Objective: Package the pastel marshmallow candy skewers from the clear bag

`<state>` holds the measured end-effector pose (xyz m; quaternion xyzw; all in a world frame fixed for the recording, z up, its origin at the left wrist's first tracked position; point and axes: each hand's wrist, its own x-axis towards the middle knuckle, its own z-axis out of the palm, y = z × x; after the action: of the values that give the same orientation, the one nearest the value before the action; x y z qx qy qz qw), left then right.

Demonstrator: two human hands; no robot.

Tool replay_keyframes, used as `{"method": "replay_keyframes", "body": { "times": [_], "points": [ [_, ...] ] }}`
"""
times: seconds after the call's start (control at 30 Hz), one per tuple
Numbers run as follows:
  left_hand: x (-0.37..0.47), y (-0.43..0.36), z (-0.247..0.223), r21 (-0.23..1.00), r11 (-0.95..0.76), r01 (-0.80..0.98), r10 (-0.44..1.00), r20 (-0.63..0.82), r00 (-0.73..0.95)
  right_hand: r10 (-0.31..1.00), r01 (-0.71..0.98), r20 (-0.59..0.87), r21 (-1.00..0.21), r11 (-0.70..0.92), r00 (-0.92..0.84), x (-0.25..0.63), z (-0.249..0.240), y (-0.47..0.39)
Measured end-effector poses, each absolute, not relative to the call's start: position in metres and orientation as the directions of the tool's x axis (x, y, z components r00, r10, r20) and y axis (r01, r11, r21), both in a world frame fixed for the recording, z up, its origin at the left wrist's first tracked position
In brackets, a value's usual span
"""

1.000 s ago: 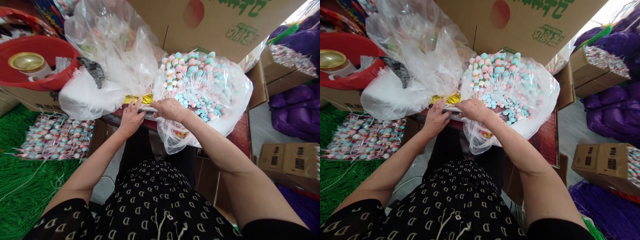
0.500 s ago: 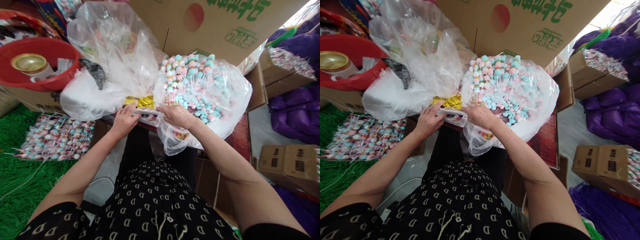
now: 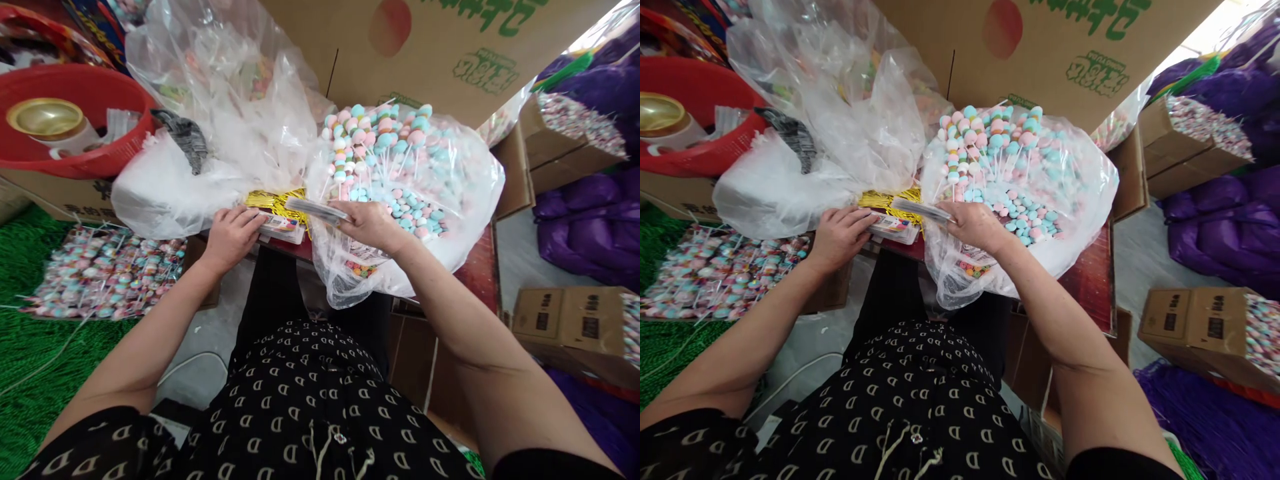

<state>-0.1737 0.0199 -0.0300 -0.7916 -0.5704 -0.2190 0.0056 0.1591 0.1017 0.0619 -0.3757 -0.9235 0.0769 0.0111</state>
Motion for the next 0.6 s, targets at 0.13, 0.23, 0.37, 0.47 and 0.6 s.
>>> {"method": "replay_keyframes", "body": {
  "times": [0.13,0.23,0.37,0.47,0.6],
  "points": [
    [-0.178,0.016,-0.037,0.269,-0.345,0.899,0.895,0.383,0.229,0.761,0.764,-0.077,-0.122,0.634,-0.644,0.132,0.039,0.09],
    [-0.183,0.013,-0.043,0.286,-0.339,0.896,0.881,0.431,0.196,0.788,0.791,-0.065,-0.061,0.609,-0.612,0.118,0.026,0.083],
    [-0.182,0.012,-0.05,0.318,-0.321,0.892,0.88,0.448,0.157,0.773,0.773,-0.013,-0.033,0.633,-0.634,0.111,0.016,0.078],
    [-0.177,0.015,-0.048,0.314,-0.321,0.894,0.89,0.422,0.172,0.753,0.753,0.035,-0.013,0.658,-0.657,0.108,0.007,0.077],
    [-0.171,0.017,-0.037,0.307,-0.308,0.9,0.917,0.347,0.196,0.728,0.732,0.092,0.02,0.681,-0.679,0.105,-0.009,0.074]
  ]
}}
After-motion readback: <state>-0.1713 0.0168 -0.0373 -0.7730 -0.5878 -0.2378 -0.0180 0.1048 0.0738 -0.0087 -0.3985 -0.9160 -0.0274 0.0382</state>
